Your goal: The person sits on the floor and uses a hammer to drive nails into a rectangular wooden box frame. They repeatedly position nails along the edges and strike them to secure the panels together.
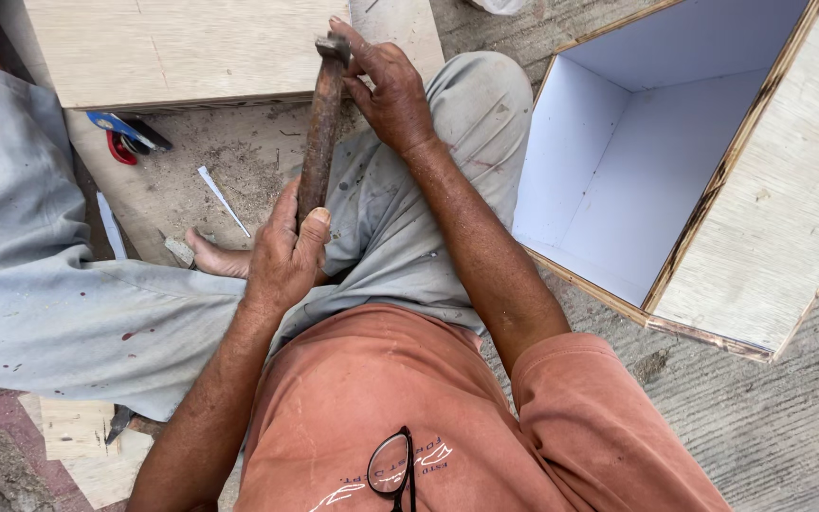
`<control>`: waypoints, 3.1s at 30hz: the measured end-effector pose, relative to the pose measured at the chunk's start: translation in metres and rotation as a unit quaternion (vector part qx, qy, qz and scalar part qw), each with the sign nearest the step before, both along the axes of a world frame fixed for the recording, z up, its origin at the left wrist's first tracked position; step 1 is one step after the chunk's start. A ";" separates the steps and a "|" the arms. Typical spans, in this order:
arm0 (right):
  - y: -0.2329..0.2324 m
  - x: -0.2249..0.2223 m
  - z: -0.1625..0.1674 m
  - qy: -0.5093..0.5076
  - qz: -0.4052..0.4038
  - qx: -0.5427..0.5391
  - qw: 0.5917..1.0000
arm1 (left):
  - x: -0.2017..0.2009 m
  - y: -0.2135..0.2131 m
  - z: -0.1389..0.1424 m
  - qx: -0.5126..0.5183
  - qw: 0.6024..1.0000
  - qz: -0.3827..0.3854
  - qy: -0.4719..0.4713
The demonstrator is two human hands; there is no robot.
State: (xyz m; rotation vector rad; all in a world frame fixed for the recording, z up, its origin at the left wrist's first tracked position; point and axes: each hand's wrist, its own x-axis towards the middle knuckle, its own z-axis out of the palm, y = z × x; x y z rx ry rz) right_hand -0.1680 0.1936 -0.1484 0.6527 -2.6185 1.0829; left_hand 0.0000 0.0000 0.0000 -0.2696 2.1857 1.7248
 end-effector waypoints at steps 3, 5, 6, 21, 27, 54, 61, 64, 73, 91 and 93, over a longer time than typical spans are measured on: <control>0.002 0.005 0.000 -0.015 -0.005 -0.001 1.000 | -0.001 0.001 -0.005 -0.006 0.999 -0.002 -0.032; 0.003 0.003 -0.002 -0.022 0.004 -0.019 1.000 | 0.004 -0.002 -0.006 -0.009 1.000 -0.003 0.013; 0.004 0.003 -0.003 -0.015 0.005 -0.024 1.000 | 0.007 -0.002 -0.006 -0.022 0.997 -0.009 0.074; 0.001 0.002 0.010 -0.038 -0.009 -0.025 0.999 | 0.015 -0.020 -0.042 -0.064 0.997 0.023 0.029; 0.009 0.024 0.013 -0.082 -0.047 -0.030 0.995 | 0.017 -0.027 -0.070 -0.152 0.986 -0.016 0.065; -0.009 0.059 -0.014 -0.229 -0.136 -0.233 0.935 | 0.012 -0.018 -0.080 -0.142 0.990 -0.006 0.002; -0.009 0.053 -0.003 -0.266 -0.172 -0.241 0.917 | 0.010 -0.021 -0.074 -0.155 0.987 -0.019 0.031; -0.008 0.051 0.000 -0.253 -0.167 -0.246 0.921 | 0.010 -0.024 -0.076 -0.156 0.987 -0.016 0.037; -0.005 0.041 0.000 -0.259 -0.160 -0.231 0.924 | 0.006 -0.026 -0.076 -0.171 0.983 -0.021 0.063; -0.009 0.017 -0.005 -0.056 -0.120 0.064 0.989 | 0.008 -0.029 -0.077 -0.146 0.989 -0.012 0.030; -0.009 0.016 -0.007 -0.032 -0.117 0.071 0.990 | 0.008 -0.029 -0.076 -0.144 0.990 -0.008 -0.002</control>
